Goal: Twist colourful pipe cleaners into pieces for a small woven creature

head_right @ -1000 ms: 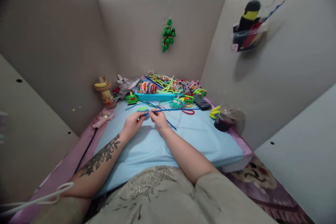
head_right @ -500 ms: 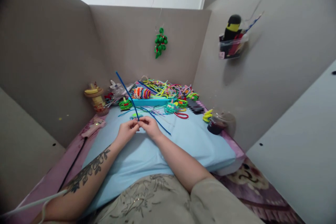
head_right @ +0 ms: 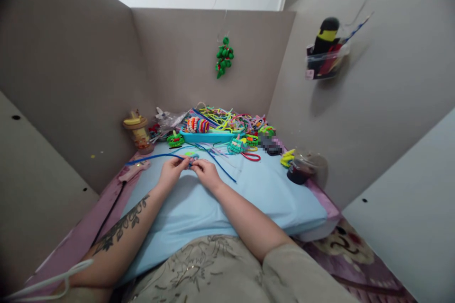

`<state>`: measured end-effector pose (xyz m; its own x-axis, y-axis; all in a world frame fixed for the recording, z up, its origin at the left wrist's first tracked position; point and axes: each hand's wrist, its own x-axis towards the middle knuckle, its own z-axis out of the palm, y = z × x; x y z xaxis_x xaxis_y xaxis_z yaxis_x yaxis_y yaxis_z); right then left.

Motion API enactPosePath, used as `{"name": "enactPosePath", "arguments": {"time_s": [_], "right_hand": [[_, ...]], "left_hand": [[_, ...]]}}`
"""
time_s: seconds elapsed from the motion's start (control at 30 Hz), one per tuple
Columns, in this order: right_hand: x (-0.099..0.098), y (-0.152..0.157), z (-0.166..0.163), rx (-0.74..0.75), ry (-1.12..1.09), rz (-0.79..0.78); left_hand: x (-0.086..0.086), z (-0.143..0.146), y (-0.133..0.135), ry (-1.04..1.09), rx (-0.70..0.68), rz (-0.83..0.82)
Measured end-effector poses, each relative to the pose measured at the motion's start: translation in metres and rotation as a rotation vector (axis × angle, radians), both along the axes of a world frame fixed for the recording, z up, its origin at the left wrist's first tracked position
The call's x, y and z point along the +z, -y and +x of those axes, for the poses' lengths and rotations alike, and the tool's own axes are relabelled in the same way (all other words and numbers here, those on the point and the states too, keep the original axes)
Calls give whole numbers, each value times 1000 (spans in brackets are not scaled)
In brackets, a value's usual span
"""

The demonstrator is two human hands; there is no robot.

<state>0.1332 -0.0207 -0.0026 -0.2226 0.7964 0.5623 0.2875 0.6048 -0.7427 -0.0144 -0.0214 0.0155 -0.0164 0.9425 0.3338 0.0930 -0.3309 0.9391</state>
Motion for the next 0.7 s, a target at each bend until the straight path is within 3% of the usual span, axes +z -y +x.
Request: {"name": "enactPosePath", "arguments": {"time_s": [0.23, 0.43, 0.53, 0.7], "right_hand": [[3, 0, 2, -84, -66, -13], [4, -4, 5, -53, -260, -204], [2, -6, 6, -19, -299, -279], [1, -6, 5, 7, -236, -238]], "left_hand": [[-7, 0, -7, 213, 29, -100], [-6, 4, -3, 383, -18, -219], [-5, 6, -2, 398, -28, -229], [-5, 4, -2, 320, -71, -184]]}}
